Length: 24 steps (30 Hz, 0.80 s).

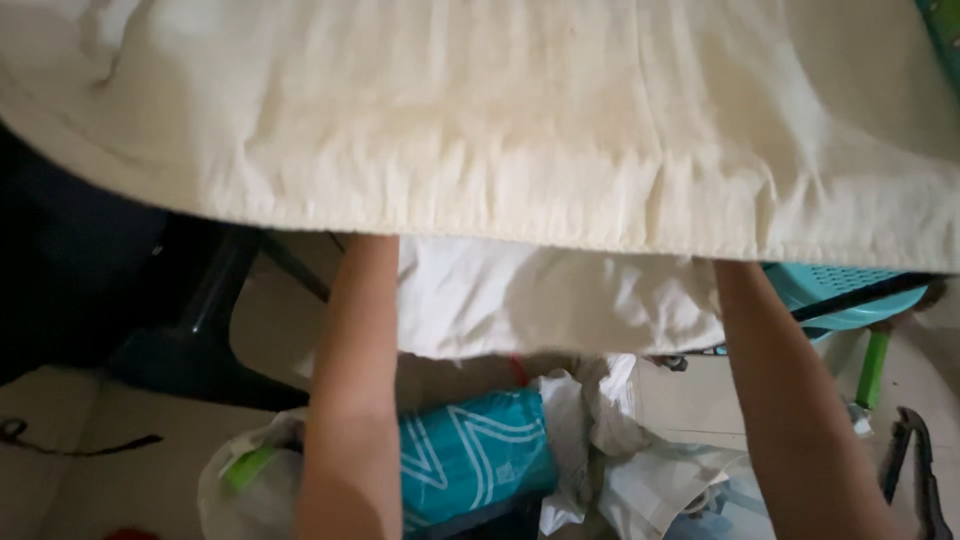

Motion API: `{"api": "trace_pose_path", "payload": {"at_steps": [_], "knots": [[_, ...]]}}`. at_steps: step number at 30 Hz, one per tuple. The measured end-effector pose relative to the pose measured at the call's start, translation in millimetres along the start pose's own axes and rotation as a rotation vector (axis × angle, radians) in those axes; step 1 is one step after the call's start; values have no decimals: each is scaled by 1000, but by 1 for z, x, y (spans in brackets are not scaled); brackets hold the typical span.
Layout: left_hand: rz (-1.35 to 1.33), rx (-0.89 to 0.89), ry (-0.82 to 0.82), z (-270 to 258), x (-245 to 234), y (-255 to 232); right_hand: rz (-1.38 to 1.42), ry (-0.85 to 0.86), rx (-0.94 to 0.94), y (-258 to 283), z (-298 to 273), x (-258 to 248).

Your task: The person sits on the floor and organizes various items from plastic bags and a tote bag onto a metal rack. They handle a white cloth, a teal package, a book, and a smartphone, placing them on the rack or into bags.

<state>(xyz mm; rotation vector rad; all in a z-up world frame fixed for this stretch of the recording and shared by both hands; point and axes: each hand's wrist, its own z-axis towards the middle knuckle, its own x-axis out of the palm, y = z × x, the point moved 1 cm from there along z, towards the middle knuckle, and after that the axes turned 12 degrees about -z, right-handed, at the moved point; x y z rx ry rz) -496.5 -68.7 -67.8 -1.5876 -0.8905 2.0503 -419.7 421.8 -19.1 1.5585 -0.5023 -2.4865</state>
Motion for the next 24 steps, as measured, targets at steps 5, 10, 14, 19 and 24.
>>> {"api": "trace_pose_path", "payload": {"at_steps": [5,10,14,19,24], "knots": [[83,-26,81,-47,26,-32,-173,120,-87,5,-28,30],[147,-46,162,-86,45,-39,-296,248,-124,8,-62,74],[93,-41,175,-84,34,-21,-353,288,-116,1,-84,74],[52,60,200,-81,42,-52,-399,275,-85,16,-93,61],[301,-83,361,-157,14,-72,-449,267,-50,41,-96,48]]}}
